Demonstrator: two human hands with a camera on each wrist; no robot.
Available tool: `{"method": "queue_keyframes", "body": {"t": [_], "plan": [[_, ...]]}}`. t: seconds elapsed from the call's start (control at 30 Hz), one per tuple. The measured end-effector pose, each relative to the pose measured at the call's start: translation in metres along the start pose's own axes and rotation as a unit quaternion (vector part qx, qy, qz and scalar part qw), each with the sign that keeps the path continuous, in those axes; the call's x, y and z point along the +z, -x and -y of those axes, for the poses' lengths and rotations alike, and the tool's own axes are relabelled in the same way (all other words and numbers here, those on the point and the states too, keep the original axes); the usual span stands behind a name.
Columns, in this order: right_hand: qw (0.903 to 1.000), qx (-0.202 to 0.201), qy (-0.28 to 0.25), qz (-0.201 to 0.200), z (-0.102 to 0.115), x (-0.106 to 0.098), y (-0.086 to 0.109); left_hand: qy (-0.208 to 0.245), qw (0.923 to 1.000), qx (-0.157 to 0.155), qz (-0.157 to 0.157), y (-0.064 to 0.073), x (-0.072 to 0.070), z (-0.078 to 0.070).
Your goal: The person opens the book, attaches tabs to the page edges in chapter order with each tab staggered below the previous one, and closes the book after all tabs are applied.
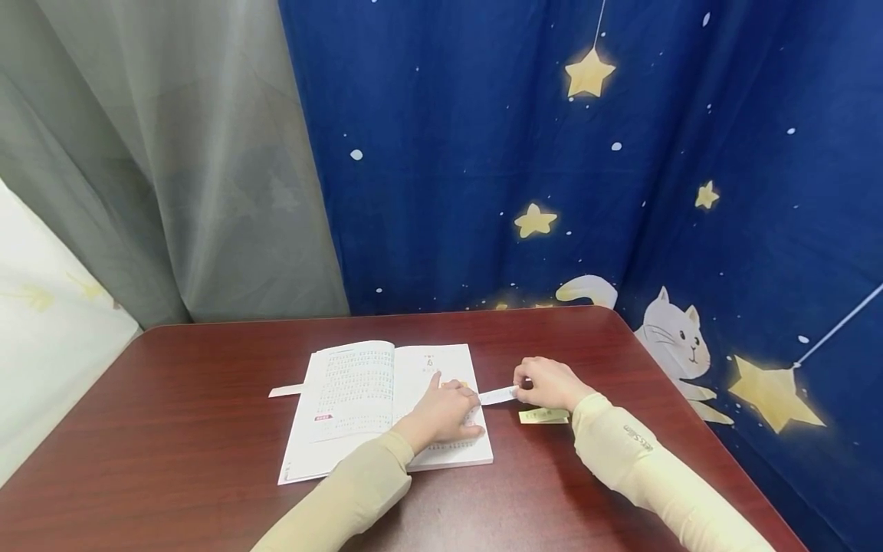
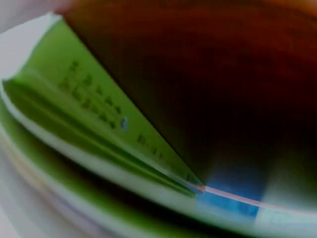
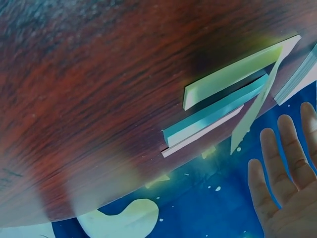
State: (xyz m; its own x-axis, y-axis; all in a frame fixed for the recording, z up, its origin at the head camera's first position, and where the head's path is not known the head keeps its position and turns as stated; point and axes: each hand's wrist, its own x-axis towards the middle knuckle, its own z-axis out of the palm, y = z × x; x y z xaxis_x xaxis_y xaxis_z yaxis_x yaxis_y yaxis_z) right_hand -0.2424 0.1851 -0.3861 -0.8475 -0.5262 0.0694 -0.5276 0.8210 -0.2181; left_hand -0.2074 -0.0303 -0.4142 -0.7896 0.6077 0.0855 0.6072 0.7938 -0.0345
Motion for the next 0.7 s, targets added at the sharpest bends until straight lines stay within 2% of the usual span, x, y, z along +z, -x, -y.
{"method": "queue_keyframes", "body": {"t": [0.27,0.53,0.7], "plan": [[1.0000,0.000,0.000,-0.003,-0.0013,-0.0004,0.0013,0.009,0.9999,-0.002,0.010,0.0001,0.0007,0.0000],[0.9999,0.012,0.001,0.012,-0.0022,-0.0013,0.0004,-0.010,0.9997,0.021,-0.006,0.0005,0.0009,0.0014],[0.9998,0.012,0.000,0.016,-0.0035,0.0000,0.0000,-0.014,0.9997,0.021,-0.005,0.0007,0.0010,0.0015]]}}
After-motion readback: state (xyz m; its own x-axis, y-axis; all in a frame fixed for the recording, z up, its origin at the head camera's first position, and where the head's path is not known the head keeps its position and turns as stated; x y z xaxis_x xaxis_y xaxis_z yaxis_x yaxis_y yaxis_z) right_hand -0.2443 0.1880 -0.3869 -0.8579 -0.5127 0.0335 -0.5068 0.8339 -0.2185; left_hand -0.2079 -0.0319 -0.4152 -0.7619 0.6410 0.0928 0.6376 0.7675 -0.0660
